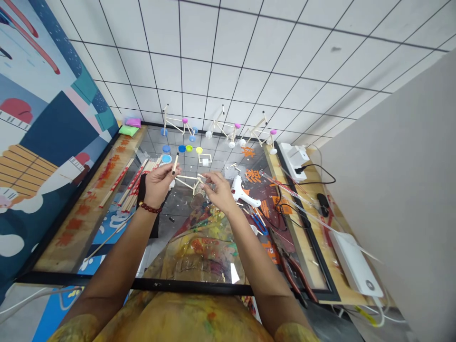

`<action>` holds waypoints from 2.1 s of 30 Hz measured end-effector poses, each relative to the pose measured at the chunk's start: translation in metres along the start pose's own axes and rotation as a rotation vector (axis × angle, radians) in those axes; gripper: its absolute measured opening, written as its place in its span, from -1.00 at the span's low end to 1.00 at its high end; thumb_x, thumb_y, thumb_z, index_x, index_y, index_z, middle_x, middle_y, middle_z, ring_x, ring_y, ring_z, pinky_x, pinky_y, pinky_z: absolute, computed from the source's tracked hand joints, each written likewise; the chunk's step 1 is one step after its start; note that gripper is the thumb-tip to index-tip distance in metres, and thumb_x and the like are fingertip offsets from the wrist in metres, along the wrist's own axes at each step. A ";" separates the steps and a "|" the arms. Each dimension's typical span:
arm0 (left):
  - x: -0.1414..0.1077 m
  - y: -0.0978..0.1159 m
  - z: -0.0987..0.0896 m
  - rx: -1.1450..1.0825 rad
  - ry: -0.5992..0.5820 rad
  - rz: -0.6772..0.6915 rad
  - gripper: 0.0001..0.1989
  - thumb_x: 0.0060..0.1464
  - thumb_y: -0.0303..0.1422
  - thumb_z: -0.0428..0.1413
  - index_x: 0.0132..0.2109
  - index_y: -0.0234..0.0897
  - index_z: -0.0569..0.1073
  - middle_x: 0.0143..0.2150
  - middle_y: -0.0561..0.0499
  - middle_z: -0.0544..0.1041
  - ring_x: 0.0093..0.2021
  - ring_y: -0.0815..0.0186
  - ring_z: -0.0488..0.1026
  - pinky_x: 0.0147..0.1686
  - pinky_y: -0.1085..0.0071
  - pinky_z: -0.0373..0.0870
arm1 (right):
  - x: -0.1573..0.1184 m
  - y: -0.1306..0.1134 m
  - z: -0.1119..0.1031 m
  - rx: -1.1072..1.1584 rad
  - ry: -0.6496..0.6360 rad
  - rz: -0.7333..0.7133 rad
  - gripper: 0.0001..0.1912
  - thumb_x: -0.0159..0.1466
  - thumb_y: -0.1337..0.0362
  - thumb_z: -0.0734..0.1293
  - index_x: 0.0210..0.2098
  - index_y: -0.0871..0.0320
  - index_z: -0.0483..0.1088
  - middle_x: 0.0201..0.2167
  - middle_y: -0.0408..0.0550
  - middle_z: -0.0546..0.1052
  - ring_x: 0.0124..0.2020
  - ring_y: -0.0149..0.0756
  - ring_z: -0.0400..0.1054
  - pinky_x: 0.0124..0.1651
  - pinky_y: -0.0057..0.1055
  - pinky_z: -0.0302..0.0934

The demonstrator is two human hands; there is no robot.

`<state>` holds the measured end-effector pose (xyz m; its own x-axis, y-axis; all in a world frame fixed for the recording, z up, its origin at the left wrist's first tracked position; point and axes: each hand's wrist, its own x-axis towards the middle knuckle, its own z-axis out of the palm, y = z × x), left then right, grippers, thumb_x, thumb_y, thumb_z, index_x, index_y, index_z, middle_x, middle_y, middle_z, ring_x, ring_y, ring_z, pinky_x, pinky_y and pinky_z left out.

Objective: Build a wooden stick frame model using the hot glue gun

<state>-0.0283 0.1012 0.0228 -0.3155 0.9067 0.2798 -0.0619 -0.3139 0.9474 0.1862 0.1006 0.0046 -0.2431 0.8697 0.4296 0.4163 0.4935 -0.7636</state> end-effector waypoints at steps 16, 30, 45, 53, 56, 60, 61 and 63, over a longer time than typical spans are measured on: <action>-0.005 -0.012 0.012 -0.013 0.143 0.048 -0.66 -0.05 -0.16 0.36 -0.12 -0.21 0.67 -0.26 -0.02 0.66 -0.27 0.29 0.61 -0.14 0.32 0.56 | -0.002 0.000 -0.002 -0.008 -0.047 -0.028 -0.67 0.29 0.30 0.32 0.04 0.05 0.45 -0.02 0.03 0.48 -0.26 -0.28 0.46 0.00 -0.20 0.41; -0.007 -0.010 0.012 -0.035 0.120 0.067 -0.67 -0.08 -0.16 0.39 -0.16 -0.18 0.69 -0.26 -0.02 0.67 -0.27 0.27 0.60 -0.17 0.32 0.55 | -0.003 0.002 -0.001 -0.024 -0.029 -0.016 -0.64 0.26 0.25 0.39 0.05 0.06 0.45 0.00 0.05 0.48 -0.24 -0.26 0.45 -0.03 -0.21 0.41; -0.003 -0.016 0.010 -0.111 0.112 0.111 -0.72 -0.11 -0.24 0.41 -0.19 -0.18 0.70 -0.33 0.01 0.67 -0.31 0.33 0.60 -0.21 0.40 0.54 | 0.008 -0.027 -0.050 -0.107 0.119 -0.030 -0.62 0.23 0.25 0.42 0.06 0.05 0.45 0.00 0.02 0.51 -0.28 -0.29 0.42 -0.02 -0.22 0.38; -0.003 -0.016 0.010 -0.097 0.116 0.118 -0.73 -0.09 -0.26 0.40 -0.18 -0.18 0.70 -0.32 0.00 0.67 -0.30 0.31 0.60 -0.19 0.38 0.53 | 0.009 -0.026 -0.041 -0.291 -0.216 0.174 -0.57 0.10 0.34 0.50 -0.02 0.12 0.46 -0.06 0.01 0.51 -0.34 -0.30 0.40 -0.15 -0.27 0.32; -0.003 -0.016 0.010 -0.090 0.120 0.096 -0.71 -0.11 -0.24 0.40 -0.18 -0.19 0.70 -0.29 -0.02 0.67 -0.29 0.30 0.60 -0.19 0.37 0.54 | 0.009 -0.024 -0.016 -0.353 -0.274 0.220 -0.50 0.09 0.29 0.53 0.00 0.12 0.40 -0.06 0.01 0.49 -0.32 -0.26 0.39 -0.15 -0.27 0.28; -0.002 -0.016 0.009 -0.096 0.126 0.076 -0.69 -0.13 -0.22 0.41 -0.19 -0.20 0.70 -0.31 -0.02 0.67 -0.30 0.29 0.60 -0.20 0.35 0.55 | 0.011 -0.020 -0.002 -0.366 -0.300 0.262 -0.58 0.11 0.28 0.50 -0.06 0.10 0.38 -0.22 -0.09 0.50 -0.36 -0.27 0.35 -0.22 -0.34 0.19; -0.002 -0.016 0.009 -0.104 0.125 0.077 -0.70 -0.13 -0.23 0.41 -0.19 -0.20 0.70 -0.31 -0.02 0.67 -0.30 0.29 0.59 -0.21 0.35 0.55 | 0.011 -0.018 -0.002 -0.357 -0.306 0.267 -0.61 0.12 0.30 0.49 -0.08 0.09 0.38 -0.28 -0.13 0.49 -0.38 -0.28 0.34 -0.24 -0.36 0.17; -0.002 -0.015 0.009 -0.113 0.118 0.081 -0.70 -0.13 -0.23 0.41 -0.19 -0.19 0.70 -0.31 -0.01 0.67 -0.31 0.30 0.59 -0.21 0.36 0.55 | 0.012 -0.015 -0.002 -0.324 -0.313 0.274 -0.66 0.12 0.34 0.46 -0.12 0.08 0.38 -0.39 -0.20 0.46 -0.42 -0.30 0.33 -0.27 -0.39 0.13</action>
<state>-0.0183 0.1063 0.0089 -0.4325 0.8398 0.3283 -0.1351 -0.4203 0.8973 0.1787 0.1036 0.0220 -0.3169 0.9479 0.0323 0.7386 0.2680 -0.6186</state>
